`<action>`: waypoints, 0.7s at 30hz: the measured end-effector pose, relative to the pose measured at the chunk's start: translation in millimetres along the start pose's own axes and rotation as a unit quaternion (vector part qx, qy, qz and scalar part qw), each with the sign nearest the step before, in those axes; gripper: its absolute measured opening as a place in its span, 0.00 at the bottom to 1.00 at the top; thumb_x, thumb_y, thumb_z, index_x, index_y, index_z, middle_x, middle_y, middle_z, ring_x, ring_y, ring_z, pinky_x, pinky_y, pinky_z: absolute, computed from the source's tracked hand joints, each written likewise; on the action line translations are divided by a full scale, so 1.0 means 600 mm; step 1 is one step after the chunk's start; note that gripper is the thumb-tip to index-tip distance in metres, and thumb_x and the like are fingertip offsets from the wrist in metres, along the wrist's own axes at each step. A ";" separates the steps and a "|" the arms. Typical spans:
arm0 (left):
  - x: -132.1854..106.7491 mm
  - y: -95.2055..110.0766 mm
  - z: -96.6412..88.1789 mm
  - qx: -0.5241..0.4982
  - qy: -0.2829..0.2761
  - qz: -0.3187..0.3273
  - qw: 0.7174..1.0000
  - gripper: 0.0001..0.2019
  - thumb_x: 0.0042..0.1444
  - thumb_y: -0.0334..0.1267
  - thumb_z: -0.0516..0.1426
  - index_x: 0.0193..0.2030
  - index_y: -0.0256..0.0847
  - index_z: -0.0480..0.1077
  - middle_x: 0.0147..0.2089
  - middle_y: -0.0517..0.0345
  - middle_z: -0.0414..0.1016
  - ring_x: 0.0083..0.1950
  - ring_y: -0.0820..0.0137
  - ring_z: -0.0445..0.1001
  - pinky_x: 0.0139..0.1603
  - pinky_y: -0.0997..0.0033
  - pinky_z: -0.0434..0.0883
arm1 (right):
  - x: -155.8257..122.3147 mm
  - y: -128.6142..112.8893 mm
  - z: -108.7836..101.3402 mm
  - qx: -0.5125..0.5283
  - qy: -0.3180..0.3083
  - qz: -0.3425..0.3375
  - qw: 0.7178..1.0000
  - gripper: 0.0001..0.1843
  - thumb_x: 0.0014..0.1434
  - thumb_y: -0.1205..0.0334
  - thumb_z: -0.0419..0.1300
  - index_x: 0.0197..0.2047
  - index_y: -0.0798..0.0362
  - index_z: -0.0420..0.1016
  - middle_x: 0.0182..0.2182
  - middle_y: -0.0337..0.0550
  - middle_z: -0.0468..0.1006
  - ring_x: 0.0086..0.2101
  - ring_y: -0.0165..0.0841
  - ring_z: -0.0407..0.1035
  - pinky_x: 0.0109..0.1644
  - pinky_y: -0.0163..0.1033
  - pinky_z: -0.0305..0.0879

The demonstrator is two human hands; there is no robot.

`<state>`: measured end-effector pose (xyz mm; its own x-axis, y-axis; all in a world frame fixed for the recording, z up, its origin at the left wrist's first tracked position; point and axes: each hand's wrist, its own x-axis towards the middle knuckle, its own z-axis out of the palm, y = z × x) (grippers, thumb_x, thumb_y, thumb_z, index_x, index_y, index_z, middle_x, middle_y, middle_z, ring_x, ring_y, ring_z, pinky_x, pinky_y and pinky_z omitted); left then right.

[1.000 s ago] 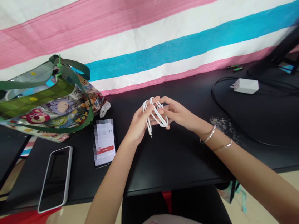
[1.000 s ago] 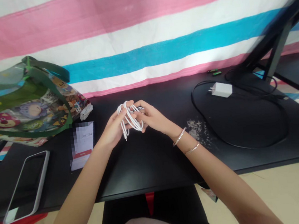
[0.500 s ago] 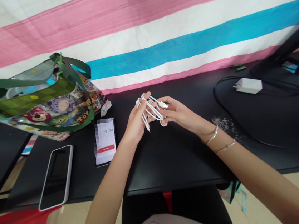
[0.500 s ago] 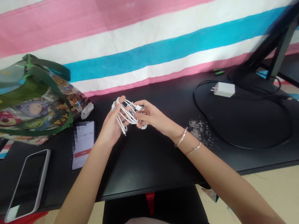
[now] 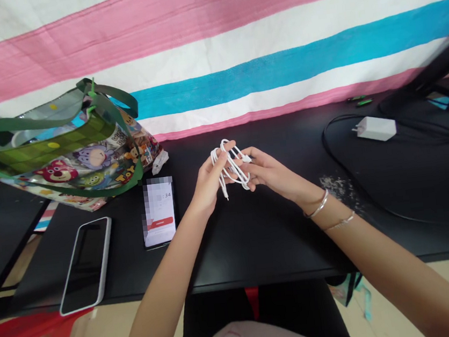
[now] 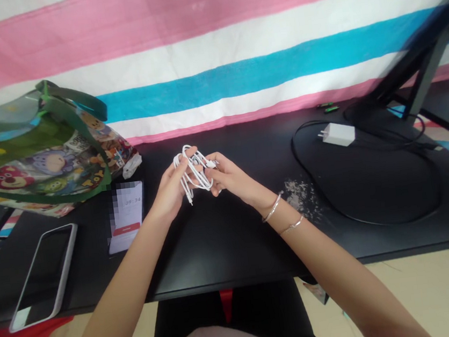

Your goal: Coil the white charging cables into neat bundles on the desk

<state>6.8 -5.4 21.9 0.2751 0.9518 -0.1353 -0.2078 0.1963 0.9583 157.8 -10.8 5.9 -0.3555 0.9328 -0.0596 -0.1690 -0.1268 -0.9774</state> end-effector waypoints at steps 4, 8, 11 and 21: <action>-0.001 0.001 0.002 -0.021 0.013 0.003 1.000 0.23 0.55 0.47 0.58 0.56 0.41 0.70 0.31 0.57 0.79 0.30 0.73 0.77 0.32 0.76 0.72 | -0.001 -0.004 0.000 -0.024 0.018 -0.028 0.999 0.22 0.51 0.51 0.65 0.40 0.48 0.58 0.24 0.28 0.70 0.19 0.24 0.69 0.25 0.32 0.71; 0.001 0.001 0.004 -0.062 0.046 0.009 0.997 0.22 0.57 0.45 0.58 0.57 0.41 0.68 0.33 0.57 0.80 0.29 0.74 0.76 0.32 0.77 0.72 | -0.001 -0.003 0.006 -0.063 0.026 -0.087 0.994 0.27 0.49 0.47 0.66 0.40 0.47 0.53 0.30 0.29 0.69 0.19 0.23 0.70 0.24 0.33 0.71; 0.002 0.001 0.006 -0.094 0.074 0.005 0.993 0.22 0.58 0.43 0.57 0.58 0.42 0.67 0.33 0.58 0.79 0.30 0.74 0.77 0.33 0.77 0.72 | -0.002 0.000 0.014 -0.088 0.030 -0.107 0.990 0.31 0.46 0.47 0.67 0.41 0.46 0.50 0.35 0.32 0.68 0.20 0.23 0.71 0.23 0.33 0.71; -0.001 0.013 0.015 -0.135 0.140 -0.005 0.981 0.15 0.59 0.38 0.57 0.53 0.42 0.71 0.27 0.63 0.75 0.23 0.81 0.70 0.28 0.84 0.69 | -0.009 -0.002 0.024 -0.231 0.059 -0.157 0.958 0.13 0.51 0.60 0.59 0.36 0.49 0.58 0.36 0.38 0.71 0.23 0.27 0.73 0.24 0.34 0.70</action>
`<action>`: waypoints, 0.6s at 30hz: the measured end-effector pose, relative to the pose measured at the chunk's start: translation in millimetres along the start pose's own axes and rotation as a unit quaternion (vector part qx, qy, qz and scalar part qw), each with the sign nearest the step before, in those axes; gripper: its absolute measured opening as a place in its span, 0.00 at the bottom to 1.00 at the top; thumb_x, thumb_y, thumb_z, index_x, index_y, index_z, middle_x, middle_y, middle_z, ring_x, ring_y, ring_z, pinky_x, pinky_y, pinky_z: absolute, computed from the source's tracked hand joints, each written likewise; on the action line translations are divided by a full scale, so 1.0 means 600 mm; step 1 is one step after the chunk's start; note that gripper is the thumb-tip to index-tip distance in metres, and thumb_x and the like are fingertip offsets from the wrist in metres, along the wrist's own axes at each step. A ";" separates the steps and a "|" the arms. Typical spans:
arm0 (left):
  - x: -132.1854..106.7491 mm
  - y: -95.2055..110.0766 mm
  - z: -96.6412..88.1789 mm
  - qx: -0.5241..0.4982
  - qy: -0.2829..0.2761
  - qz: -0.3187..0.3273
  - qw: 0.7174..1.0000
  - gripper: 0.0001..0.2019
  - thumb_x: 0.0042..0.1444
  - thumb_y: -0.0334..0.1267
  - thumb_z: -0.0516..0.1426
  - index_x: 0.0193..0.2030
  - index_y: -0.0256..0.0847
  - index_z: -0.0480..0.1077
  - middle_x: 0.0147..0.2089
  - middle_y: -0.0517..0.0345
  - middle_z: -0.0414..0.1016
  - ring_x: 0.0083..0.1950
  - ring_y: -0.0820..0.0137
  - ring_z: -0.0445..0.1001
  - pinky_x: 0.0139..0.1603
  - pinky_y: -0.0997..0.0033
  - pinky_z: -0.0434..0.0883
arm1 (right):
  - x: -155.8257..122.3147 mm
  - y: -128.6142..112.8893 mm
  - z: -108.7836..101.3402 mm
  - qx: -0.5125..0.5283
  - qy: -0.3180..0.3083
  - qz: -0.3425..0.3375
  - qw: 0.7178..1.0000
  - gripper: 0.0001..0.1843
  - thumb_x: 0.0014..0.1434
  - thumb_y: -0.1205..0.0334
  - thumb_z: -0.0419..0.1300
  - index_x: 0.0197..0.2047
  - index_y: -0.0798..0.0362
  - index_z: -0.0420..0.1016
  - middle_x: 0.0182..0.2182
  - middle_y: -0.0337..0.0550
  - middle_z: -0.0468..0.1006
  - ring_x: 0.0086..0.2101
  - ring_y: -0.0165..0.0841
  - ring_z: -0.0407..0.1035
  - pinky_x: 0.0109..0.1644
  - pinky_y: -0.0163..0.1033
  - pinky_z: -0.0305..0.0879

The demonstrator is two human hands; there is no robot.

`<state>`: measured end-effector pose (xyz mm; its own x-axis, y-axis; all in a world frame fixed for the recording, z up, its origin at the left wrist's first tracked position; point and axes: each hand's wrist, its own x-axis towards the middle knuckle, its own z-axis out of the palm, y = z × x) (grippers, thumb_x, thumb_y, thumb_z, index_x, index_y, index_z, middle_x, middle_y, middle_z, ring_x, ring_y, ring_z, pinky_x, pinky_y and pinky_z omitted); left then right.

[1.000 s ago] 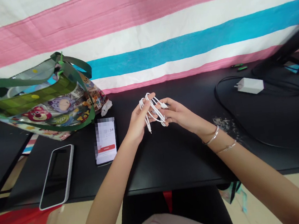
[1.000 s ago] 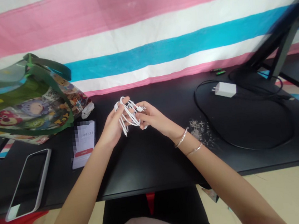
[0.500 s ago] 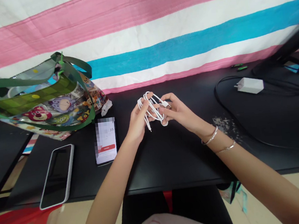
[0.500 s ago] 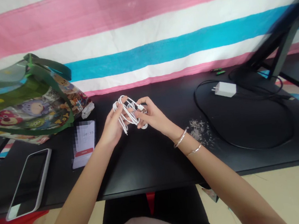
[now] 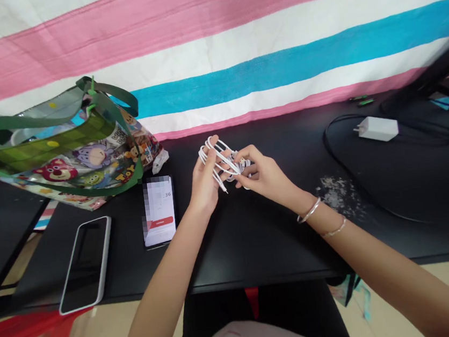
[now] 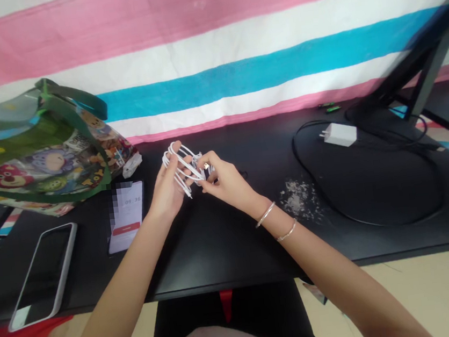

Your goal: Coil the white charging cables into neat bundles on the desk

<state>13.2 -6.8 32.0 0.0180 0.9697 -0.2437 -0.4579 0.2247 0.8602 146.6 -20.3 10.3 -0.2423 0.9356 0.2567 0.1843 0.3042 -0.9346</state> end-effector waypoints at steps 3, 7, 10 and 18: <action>0.001 0.001 -0.002 0.015 -0.007 0.013 1.000 0.15 0.59 0.37 0.57 0.53 0.42 0.72 0.27 0.63 0.75 0.22 0.82 0.69 0.26 0.84 0.67 | 0.000 0.000 -0.003 -0.031 -0.015 -0.008 0.999 0.08 0.51 0.65 0.57 0.34 0.49 0.61 0.29 0.35 0.71 0.24 0.30 0.74 0.26 0.34 0.69; 0.004 -0.001 -0.008 0.055 -0.029 0.046 0.997 0.18 0.57 0.40 0.59 0.54 0.42 0.72 0.29 0.61 0.77 0.20 0.82 0.65 0.25 0.83 0.66 | 0.000 -0.001 -0.007 -0.065 -0.025 -0.018 0.997 0.07 0.51 0.69 0.56 0.33 0.50 0.62 0.22 0.33 0.70 0.24 0.30 0.74 0.28 0.33 0.69; 0.006 -0.002 -0.010 0.075 -0.043 0.062 0.994 0.18 0.57 0.42 0.59 0.54 0.41 0.72 0.30 0.60 0.77 0.19 0.83 0.62 0.23 0.82 0.65 | 0.000 -0.002 -0.009 -0.076 -0.027 -0.033 0.996 0.05 0.52 0.69 0.55 0.32 0.50 0.63 0.22 0.33 0.70 0.23 0.28 0.73 0.28 0.32 0.68; 0.004 0.002 -0.012 0.114 -0.057 0.070 0.989 0.16 0.56 0.44 0.59 0.50 0.41 0.74 0.29 0.61 0.75 0.19 0.84 0.56 0.25 0.83 0.68 | 0.004 0.006 -0.017 -0.112 0.032 -0.076 0.990 0.08 0.52 0.73 0.51 0.29 0.51 0.67 0.27 0.37 0.70 0.22 0.27 0.71 0.24 0.31 0.65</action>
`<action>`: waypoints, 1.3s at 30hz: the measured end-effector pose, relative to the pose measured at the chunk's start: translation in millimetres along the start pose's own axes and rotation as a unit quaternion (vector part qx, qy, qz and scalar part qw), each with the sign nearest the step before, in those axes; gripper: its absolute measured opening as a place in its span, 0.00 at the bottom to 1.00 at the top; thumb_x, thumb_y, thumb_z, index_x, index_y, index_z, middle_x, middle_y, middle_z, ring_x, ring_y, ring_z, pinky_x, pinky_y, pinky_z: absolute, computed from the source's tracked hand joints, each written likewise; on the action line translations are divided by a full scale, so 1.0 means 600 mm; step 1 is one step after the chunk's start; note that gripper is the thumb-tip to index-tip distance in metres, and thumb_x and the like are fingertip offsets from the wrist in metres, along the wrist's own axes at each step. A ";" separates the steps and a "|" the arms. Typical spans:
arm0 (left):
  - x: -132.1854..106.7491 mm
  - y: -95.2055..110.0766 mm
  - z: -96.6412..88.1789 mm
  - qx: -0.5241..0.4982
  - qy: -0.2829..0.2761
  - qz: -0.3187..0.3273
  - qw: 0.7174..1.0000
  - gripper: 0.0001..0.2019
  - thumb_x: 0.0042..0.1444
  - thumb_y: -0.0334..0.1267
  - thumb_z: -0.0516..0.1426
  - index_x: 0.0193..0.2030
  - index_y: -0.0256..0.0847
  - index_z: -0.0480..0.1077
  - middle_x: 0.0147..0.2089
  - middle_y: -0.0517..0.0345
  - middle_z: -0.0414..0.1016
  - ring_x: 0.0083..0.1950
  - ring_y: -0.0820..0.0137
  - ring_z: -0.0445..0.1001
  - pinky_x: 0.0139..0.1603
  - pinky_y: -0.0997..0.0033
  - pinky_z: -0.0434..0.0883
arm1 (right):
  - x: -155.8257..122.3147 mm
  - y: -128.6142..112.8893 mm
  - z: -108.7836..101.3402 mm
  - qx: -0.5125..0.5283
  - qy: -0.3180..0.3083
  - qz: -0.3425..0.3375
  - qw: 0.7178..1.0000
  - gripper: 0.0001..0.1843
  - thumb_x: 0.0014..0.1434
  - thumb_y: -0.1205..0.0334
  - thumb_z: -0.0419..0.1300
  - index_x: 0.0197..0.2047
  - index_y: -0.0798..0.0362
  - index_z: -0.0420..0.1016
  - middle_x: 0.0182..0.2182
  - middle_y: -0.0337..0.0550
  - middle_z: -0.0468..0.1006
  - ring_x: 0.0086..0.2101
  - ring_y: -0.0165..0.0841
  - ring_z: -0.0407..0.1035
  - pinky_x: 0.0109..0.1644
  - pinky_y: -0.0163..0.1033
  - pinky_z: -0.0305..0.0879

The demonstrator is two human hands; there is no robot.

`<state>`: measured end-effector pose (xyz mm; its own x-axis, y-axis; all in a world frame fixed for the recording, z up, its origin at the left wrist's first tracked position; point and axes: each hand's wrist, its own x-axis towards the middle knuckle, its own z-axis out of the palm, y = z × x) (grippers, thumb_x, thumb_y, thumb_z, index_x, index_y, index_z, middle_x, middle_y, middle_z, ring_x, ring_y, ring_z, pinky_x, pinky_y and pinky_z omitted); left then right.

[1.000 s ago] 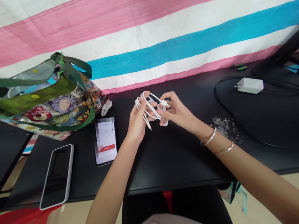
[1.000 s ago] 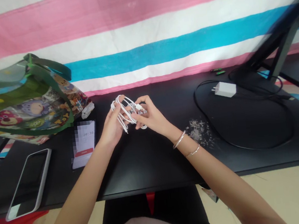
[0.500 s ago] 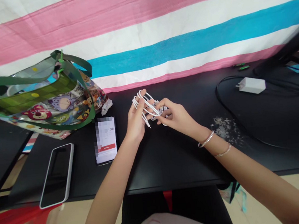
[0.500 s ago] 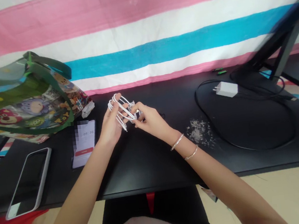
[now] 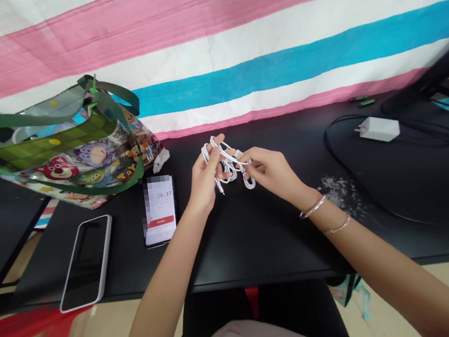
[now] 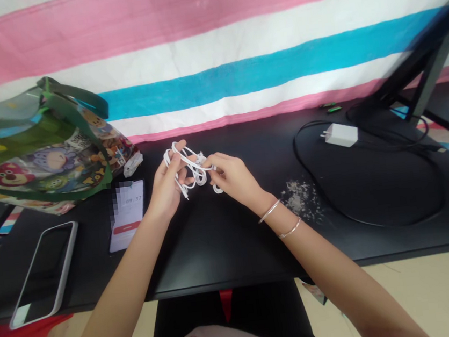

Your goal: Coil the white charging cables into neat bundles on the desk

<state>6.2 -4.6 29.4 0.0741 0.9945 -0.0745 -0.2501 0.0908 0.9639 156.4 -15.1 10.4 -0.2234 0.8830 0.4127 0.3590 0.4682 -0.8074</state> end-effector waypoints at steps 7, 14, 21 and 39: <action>0.001 -0.001 -0.001 -0.012 -0.028 -0.016 0.999 0.14 0.57 0.40 0.57 0.48 0.40 0.75 0.22 0.66 0.67 0.19 0.83 0.55 0.23 0.83 0.66 | 0.000 -0.004 -0.004 0.008 -0.013 -0.009 1.000 0.08 0.50 0.73 0.52 0.31 0.52 0.70 0.31 0.40 0.71 0.26 0.28 0.70 0.25 0.31 0.67; -0.002 -0.004 -0.002 0.003 -0.081 -0.004 0.997 0.18 0.53 0.46 0.61 0.47 0.38 0.76 0.16 0.71 0.54 0.20 0.81 0.56 0.26 0.81 0.65 | -0.001 -0.010 -0.002 0.066 -0.079 0.010 0.995 0.10 0.52 0.65 0.58 0.40 0.51 0.73 0.39 0.44 0.71 0.35 0.31 0.70 0.30 0.33 0.71; 0.001 -0.009 -0.006 0.033 -0.114 0.002 0.993 0.18 0.56 0.48 0.59 0.48 0.39 0.75 0.21 0.64 0.69 0.22 0.80 0.60 0.29 0.78 0.67 | 0.003 0.005 -0.002 0.096 -0.026 0.034 0.995 0.12 0.54 0.52 0.62 0.29 0.52 0.69 0.36 0.44 0.72 0.37 0.33 0.70 0.35 0.38 0.71; 0.003 -0.004 -0.003 0.036 -0.034 -0.036 0.998 0.15 0.60 0.46 0.54 0.40 0.38 0.76 0.28 0.59 0.74 0.23 0.81 0.67 0.29 0.81 0.69 | 0.015 0.008 -0.019 0.210 0.138 0.102 0.962 0.26 0.44 0.36 0.65 0.26 0.50 0.63 0.26 0.35 0.66 0.29 0.28 0.69 0.37 0.37 0.75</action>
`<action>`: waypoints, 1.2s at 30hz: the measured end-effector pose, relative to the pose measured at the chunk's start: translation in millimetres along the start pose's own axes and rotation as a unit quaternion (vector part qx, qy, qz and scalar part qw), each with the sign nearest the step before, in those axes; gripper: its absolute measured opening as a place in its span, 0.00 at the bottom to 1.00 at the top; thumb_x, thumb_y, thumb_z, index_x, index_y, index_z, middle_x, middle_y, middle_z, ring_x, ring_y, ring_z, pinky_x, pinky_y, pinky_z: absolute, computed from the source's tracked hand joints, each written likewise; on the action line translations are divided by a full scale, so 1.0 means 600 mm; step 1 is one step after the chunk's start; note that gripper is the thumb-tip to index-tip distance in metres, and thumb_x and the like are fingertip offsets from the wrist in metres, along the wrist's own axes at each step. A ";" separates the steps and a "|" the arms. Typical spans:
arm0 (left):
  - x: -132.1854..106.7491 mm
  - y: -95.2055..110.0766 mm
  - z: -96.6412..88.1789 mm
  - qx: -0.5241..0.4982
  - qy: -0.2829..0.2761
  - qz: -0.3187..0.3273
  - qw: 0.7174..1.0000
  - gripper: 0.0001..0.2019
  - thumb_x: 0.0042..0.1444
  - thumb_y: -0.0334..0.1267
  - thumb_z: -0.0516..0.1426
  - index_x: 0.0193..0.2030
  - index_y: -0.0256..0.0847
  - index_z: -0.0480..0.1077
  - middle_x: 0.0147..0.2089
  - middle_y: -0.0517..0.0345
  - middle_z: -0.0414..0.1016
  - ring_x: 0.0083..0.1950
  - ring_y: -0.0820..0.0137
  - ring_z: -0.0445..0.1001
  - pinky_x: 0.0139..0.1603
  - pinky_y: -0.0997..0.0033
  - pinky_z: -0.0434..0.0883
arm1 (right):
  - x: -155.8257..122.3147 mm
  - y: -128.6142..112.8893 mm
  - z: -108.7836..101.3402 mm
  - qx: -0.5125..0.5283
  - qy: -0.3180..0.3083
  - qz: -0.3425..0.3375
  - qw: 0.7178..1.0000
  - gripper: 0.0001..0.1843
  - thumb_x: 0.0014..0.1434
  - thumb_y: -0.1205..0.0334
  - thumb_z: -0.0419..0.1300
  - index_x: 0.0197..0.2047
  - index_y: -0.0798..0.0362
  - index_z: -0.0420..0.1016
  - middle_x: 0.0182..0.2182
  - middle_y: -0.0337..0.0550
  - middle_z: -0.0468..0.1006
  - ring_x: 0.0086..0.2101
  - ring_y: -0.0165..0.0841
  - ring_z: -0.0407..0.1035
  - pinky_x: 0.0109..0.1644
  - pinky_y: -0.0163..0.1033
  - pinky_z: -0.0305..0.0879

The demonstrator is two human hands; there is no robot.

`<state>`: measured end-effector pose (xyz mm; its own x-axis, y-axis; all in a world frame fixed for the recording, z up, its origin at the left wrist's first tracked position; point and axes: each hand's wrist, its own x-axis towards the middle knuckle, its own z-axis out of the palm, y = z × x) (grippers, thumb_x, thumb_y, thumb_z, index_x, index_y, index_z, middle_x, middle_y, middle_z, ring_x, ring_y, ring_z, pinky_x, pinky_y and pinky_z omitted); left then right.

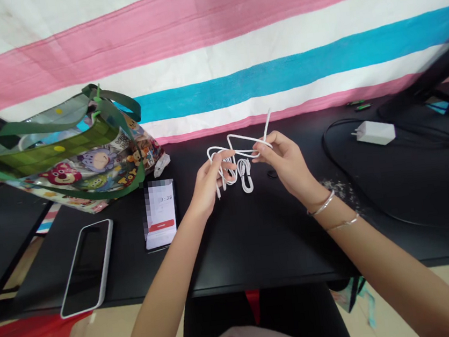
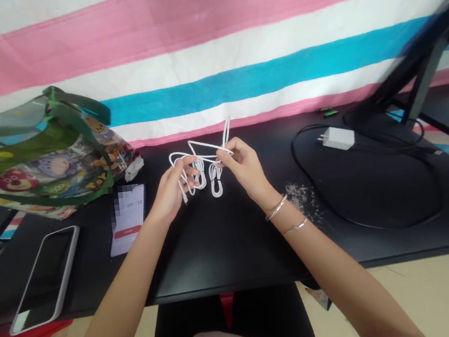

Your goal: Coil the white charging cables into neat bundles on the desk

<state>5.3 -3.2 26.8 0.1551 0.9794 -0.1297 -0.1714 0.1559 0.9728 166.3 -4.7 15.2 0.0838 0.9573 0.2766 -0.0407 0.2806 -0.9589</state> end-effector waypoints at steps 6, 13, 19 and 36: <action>-0.002 -0.002 0.000 0.027 -0.001 0.023 0.999 0.20 0.58 0.52 0.54 0.38 0.36 0.76 0.25 0.60 0.72 0.23 0.79 0.68 0.26 0.80 0.68 | 0.000 0.001 -0.002 -0.003 0.024 -0.007 1.000 0.23 0.51 0.37 0.60 0.27 0.50 0.65 0.27 0.36 0.69 0.28 0.27 0.69 0.36 0.36 0.74; -0.003 -0.005 0.002 0.059 -0.004 0.060 0.996 0.18 0.59 0.51 0.54 0.39 0.36 0.76 0.29 0.55 0.76 0.28 0.75 0.73 0.33 0.75 0.74 | 0.004 0.001 -0.008 -0.028 0.110 -0.034 0.993 0.22 0.51 0.40 0.61 0.24 0.50 0.67 0.23 0.36 0.68 0.25 0.26 0.66 0.33 0.37 0.73; -0.003 -0.005 0.001 0.078 -0.011 0.065 0.995 0.18 0.59 0.50 0.53 0.40 0.37 0.76 0.27 0.57 0.75 0.28 0.75 0.74 0.31 0.77 0.72 | 0.009 0.009 -0.016 -0.025 0.102 -0.024 0.994 0.22 0.53 0.38 0.57 0.25 0.49 0.65 0.23 0.36 0.66 0.25 0.27 0.65 0.32 0.36 0.71; -0.004 -0.007 0.000 0.109 -0.058 0.103 0.987 0.15 0.59 0.45 0.55 0.39 0.38 0.78 0.25 0.59 0.75 0.20 0.78 0.65 0.25 0.78 0.64 | 0.007 -0.007 -0.010 -0.006 -0.029 -0.004 1.000 0.24 0.47 0.36 0.63 0.29 0.49 0.65 0.23 0.33 0.67 0.26 0.28 0.64 0.34 0.37 0.66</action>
<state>5.7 -6.1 23.3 0.2504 0.9643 0.0856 0.0007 -0.0886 0.9961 172.9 -2.5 20.2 0.0257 0.9573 0.2879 -0.0279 0.2885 -0.9571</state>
